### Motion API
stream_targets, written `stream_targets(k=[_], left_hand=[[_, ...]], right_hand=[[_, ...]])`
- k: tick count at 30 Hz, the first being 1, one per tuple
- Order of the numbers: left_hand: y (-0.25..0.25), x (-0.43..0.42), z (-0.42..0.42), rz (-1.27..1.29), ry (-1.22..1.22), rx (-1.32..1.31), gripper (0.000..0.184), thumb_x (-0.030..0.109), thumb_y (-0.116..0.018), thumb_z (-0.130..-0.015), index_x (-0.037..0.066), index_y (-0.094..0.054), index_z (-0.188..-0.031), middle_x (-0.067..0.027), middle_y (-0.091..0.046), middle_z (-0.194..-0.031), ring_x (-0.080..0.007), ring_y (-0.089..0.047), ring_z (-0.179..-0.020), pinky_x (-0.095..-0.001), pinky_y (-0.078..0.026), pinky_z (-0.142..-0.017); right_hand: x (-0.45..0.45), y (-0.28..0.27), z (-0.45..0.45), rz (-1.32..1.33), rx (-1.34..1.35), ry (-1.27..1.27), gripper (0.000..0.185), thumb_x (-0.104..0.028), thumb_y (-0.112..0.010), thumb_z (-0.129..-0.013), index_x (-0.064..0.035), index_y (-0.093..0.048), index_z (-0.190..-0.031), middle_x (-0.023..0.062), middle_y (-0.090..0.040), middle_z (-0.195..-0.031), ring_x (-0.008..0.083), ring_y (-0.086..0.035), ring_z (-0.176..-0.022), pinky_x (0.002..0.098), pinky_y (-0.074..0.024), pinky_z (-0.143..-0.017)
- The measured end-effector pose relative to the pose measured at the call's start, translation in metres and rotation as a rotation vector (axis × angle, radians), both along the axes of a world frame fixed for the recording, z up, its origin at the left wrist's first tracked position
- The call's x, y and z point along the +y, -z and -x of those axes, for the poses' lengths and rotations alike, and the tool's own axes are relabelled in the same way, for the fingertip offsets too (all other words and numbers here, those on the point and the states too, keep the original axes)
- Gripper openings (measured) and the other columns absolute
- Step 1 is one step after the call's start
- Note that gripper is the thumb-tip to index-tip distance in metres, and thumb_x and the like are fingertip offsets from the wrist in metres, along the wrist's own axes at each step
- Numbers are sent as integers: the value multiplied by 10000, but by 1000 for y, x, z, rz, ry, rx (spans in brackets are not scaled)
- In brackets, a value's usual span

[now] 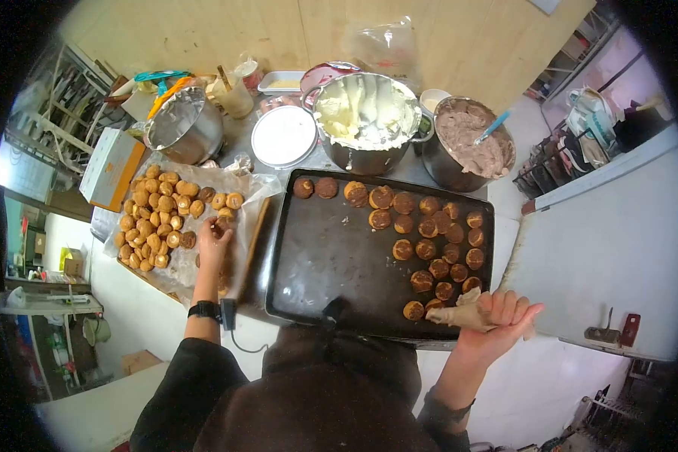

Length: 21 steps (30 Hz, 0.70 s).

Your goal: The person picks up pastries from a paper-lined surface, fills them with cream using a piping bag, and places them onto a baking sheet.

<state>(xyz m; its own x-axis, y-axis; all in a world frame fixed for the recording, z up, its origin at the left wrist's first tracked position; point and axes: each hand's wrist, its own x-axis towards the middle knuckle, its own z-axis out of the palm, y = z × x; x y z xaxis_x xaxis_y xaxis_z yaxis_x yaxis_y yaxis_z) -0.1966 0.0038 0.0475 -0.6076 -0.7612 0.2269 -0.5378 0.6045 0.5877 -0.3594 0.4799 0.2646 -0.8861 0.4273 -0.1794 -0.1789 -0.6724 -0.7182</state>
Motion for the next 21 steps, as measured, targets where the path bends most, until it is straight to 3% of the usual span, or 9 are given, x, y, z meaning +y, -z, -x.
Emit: stream_targets(k=[2,4,6,8,10,12,16,20,21], left_hand=[[4,1,12,-37,39,-42,482,144,-766,-664,26,-552,-1079,-197,-586,-1015,-369,-564,-907,-428,-457,-794],[-1,16,26,236,-5,-216,453,144,-753,-665,34,-563,-1060,-189,-597,-977,-373,-564,-890,-444,-450,-780],[-32,45,54,331,-30,-104,386,124,-713,-695,36,-572,-1043,-185,-598,-954,-367,-560,-887,-446,-443,-787],[-38,61,82,339,129,200,360,118,-685,-721,43,-565,-1053,-188,-591,-983,-368,-547,-939,-441,-438,-814],[-54,97,121,178,368,128,364,106,-662,-738,40,-546,-1077,-187,-568,-1055,-362,-530,-997,-429,-435,-850],[-48,114,157,238,486,-72,437,103,-669,-723,44,-524,-1131,-158,-561,-1110,-336,-531,-1037,-420,-439,-874],[25,89,197,441,427,-400,517,144,-696,-683,71,-520,-1163,-102,-562,-1123,-285,-526,-1045,-398,-454,-844],[-26,116,195,309,471,-497,451,145,-716,-692,70,-544,-1102,-85,-581,-1073,-255,-561,-985,-370,-474,-805],[-34,129,187,-179,527,-273,437,123,-711,-721,72,-541,-1121,-72,-584,-1067,-225,-572,-960,-344,-481,-795]], right_hand=[[6,2,-3,-78,33,-62,469,-424,-331,-996,-182,-288,-596,-54,-236,-488,85,-222,-432,210,-236,-441],[4,-3,-7,-79,131,-162,486,-428,-305,-1000,-182,-284,-580,-51,-221,-444,83,-195,-386,218,-231,-404],[7,-1,-5,-51,180,-186,493,-427,-289,-1002,-182,-275,-575,-47,-217,-433,85,-179,-374,226,-223,-389],[7,5,-4,-25,221,-218,500,-427,-273,-1004,-182,-265,-569,-42,-213,-421,88,-163,-362,234,-215,-375],[3,10,-1,-37,151,-185,501,-429,-246,-1007,-183,-264,-571,-36,-210,-426,90,-162,-370,237,-213,-380],[3,10,2,-40,169,-231,501,-427,-244,-1007,-182,-257,-570,-32,-210,-429,91,-164,-372,238,-218,-385],[-6,-5,6,-70,164,-204,503,-422,-236,-1008,-179,-233,-568,-30,-208,-442,95,-176,-383,245,-242,-403],[1,1,16,-85,244,-212,505,-423,-229,-1007,-178,-221,-566,-35,-204,-448,99,-188,-388,247,-261,-415],[-3,0,20,-44,267,-219,503,-426,-225,-1007,-177,-226,-570,-35,-204,-449,98,-190,-388,247,-268,-419]])
